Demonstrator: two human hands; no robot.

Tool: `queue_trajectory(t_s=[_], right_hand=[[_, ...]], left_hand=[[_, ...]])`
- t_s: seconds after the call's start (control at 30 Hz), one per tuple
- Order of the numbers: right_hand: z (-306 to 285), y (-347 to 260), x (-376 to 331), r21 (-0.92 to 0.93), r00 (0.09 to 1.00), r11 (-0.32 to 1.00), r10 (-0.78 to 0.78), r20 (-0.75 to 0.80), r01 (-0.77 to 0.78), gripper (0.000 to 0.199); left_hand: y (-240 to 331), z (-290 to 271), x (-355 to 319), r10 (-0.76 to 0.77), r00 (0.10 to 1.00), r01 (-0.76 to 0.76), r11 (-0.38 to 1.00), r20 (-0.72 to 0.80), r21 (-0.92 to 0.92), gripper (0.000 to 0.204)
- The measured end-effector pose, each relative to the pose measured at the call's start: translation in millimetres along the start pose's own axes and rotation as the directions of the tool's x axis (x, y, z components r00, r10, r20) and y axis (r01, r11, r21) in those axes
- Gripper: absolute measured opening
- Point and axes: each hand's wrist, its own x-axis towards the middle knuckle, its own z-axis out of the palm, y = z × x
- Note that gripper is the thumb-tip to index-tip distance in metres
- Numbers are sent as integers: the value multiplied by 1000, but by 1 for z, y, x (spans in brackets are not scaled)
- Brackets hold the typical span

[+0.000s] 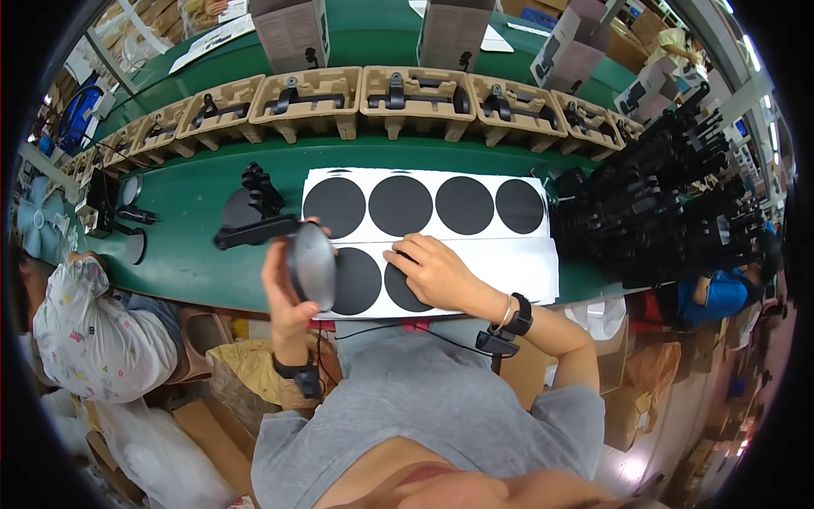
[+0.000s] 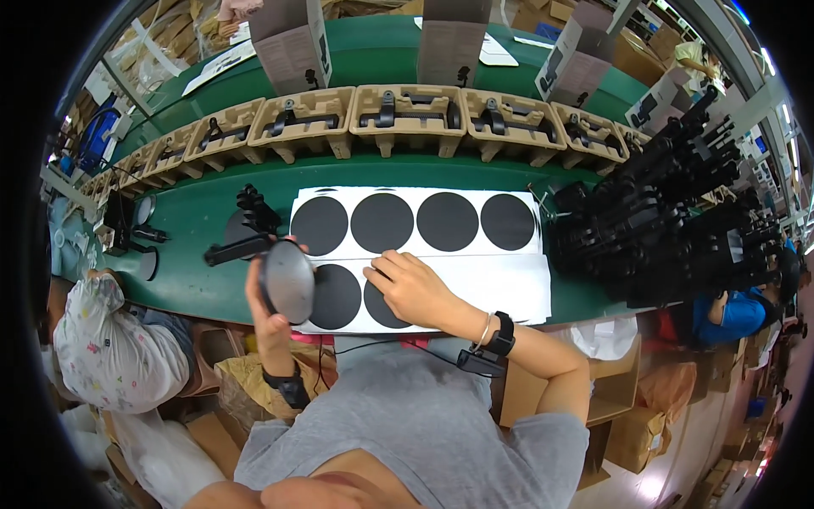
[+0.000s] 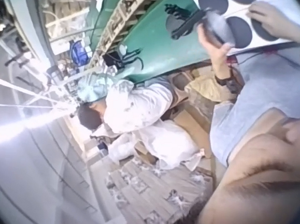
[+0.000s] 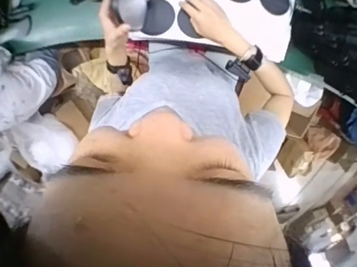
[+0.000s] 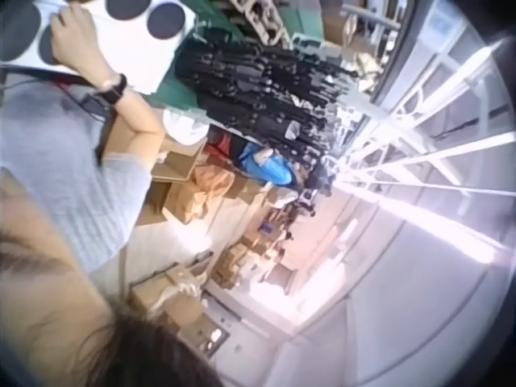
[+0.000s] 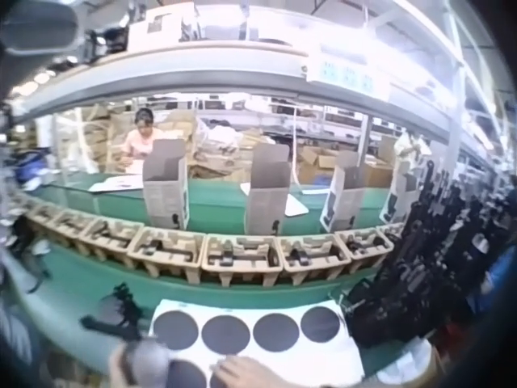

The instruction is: The person peels a circular sticker from a sheet, presses it onto the base of a stand, and places the stand into a cardboard tray, repeating the process for several stands.

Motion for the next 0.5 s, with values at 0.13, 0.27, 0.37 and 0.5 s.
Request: queue_trajectory(t_s=[0.13, 0.27, 0.37, 0.5], right_hand=[[6, 3, 2, 80, 999, 997, -8, -46, 11, 28], [3, 1, 7, 107, 996, 994, 22, -90, -12, 21], [-6, 11, 4, 116, 988, 991, -50, -149, 68, 17], [-40, 32, -14, 480, 759, 877, 334, -558, -33, 21]], left_hand=[[-22, 3, -3, -94, 993, 101, 990, 77, -95, 96], [-31, 3, -5, 11, 1000, -11, 1000, -8, 28, 90], [-31, 0, -5, 1, 1000, 0, 998, -22, 60, 91], [-23, -1, 1, 3, 1000, -3, 999, -18, 51, 80]])
